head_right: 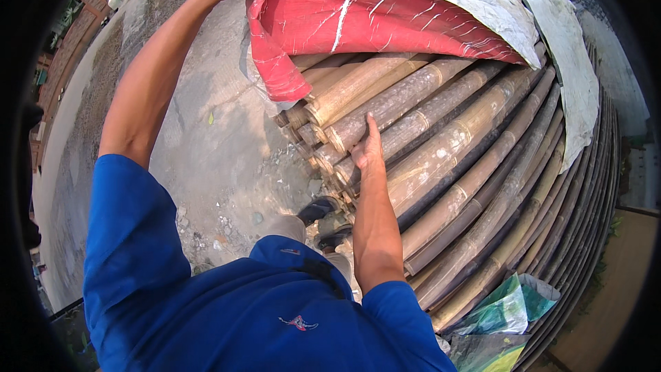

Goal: The person lifts and places long bamboo poles onto a growing stack. They repeatedly pick up poles from the ground and arrange them on top of the pile, occasionally adjusting a red tarp covering the stack.

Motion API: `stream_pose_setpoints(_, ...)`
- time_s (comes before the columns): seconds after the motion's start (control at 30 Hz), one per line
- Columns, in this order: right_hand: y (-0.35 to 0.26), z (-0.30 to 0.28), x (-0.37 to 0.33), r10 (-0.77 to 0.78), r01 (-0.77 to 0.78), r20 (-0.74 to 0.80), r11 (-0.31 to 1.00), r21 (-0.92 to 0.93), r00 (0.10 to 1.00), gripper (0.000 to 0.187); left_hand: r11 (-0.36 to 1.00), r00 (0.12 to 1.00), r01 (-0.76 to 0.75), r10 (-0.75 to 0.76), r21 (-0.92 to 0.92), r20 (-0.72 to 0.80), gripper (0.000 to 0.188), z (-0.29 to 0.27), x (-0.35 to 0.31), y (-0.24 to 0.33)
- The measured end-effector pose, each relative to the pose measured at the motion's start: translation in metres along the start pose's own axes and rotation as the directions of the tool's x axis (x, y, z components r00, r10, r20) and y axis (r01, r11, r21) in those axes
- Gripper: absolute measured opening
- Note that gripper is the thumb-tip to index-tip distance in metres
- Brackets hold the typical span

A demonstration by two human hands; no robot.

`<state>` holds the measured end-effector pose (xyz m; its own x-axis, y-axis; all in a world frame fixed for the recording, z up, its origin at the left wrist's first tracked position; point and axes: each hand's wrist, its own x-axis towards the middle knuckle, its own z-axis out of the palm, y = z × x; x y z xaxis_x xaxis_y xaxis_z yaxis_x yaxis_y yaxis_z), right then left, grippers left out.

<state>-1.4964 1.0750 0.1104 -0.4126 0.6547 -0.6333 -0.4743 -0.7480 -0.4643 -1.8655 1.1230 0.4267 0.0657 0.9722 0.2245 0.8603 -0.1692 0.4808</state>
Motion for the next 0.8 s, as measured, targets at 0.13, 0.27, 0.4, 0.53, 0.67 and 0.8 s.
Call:
stream_pose_setpoints(0.13,0.002,0.0,0.004,0.016,-0.016,0.02,1.0,0.006,1.0,0.081,0.926,0.987,-0.15,0.16,0.346,0.001,0.037,-0.013,0.003,0.009)
stream_pose_setpoints(0.27,0.002,-0.002,0.005,0.025,-0.025,0.026,0.999,0.031,0.999,0.087,0.749,0.957,-0.252,0.287,0.613,0.044,0.03,-0.034,0.011,0.015)
stream_pose_setpoints(0.4,0.001,-0.001,0.005,0.009,-0.01,0.048,1.0,0.022,0.999,0.091,0.707,0.803,-0.527,0.596,0.472,0.002,0.027,-0.043,0.011,0.011)
stream_pose_setpoints(0.53,0.0,0.001,0.006,0.035,-0.034,0.057,0.999,-0.018,0.998,0.092,0.724,0.902,-0.368,0.43,0.584,0.035,0.035,-0.035,0.008,0.003)
stream_pose_setpoints(0.67,0.0,0.0,0.007,0.043,-0.041,0.064,0.999,-0.033,0.997,0.09,0.78,0.811,-0.435,0.557,0.451,-0.179,0.037,-0.025,0.005,-0.006)
stream_pose_setpoints(0.8,0.0,-0.003,0.009,0.05,-0.048,0.057,0.998,-0.029,0.997,0.091,0.737,0.878,-0.345,0.473,0.582,-0.078,0.033,-0.03,0.016,-0.004)
